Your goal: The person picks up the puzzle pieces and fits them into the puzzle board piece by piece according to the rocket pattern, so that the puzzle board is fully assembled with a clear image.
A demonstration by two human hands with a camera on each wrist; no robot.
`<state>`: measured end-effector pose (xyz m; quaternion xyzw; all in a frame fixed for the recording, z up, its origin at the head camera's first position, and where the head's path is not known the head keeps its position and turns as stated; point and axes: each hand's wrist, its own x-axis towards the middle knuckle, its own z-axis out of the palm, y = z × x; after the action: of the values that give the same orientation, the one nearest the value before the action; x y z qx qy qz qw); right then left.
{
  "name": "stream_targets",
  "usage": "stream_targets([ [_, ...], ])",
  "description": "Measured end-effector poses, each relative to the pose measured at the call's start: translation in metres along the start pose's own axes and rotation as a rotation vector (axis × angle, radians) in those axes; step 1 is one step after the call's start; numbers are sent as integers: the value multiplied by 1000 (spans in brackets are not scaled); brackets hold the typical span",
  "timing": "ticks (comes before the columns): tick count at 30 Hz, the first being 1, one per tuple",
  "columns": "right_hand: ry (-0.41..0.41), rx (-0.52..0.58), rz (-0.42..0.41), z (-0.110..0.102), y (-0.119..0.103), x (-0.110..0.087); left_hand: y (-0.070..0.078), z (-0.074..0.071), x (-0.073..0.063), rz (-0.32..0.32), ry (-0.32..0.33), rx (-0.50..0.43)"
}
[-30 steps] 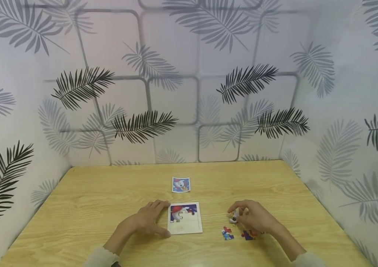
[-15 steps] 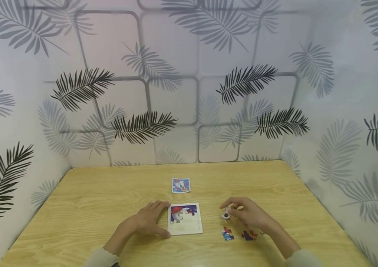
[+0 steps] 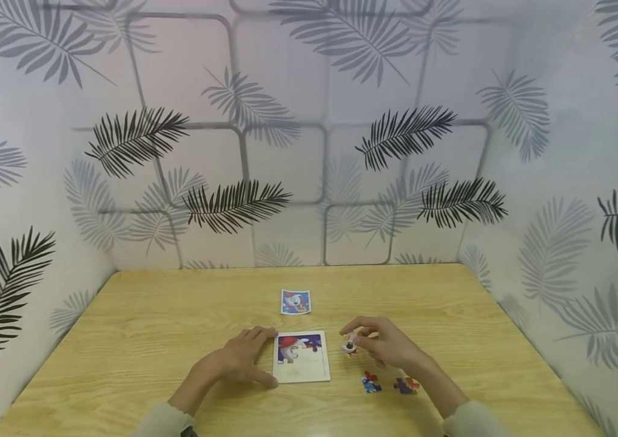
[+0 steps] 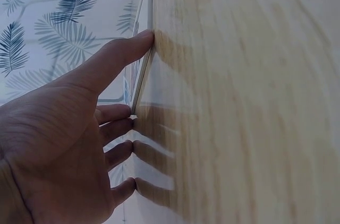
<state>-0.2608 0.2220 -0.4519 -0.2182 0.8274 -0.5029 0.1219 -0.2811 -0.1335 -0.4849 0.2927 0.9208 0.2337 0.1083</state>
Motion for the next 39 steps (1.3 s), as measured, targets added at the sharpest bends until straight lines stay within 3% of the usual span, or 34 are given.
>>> stream_targets([
  [9, 0, 26, 36, 18, -8, 23, 8, -9, -3, -31, -15, -14],
  [21, -52, 64, 47, 37, -12, 44, 2, -4, 0, -36, 6, -15],
  [24, -42, 23, 58, 40, -13, 48, 8, -8, -1, -45, 0, -24],
  [33, -45, -98, 29, 59, -8, 54, -10, 11, 7, -23, -2, -40],
  [39, -31, -173, -28, 65, -12, 60, -2, 4, 4, -15, 11, -4],
])
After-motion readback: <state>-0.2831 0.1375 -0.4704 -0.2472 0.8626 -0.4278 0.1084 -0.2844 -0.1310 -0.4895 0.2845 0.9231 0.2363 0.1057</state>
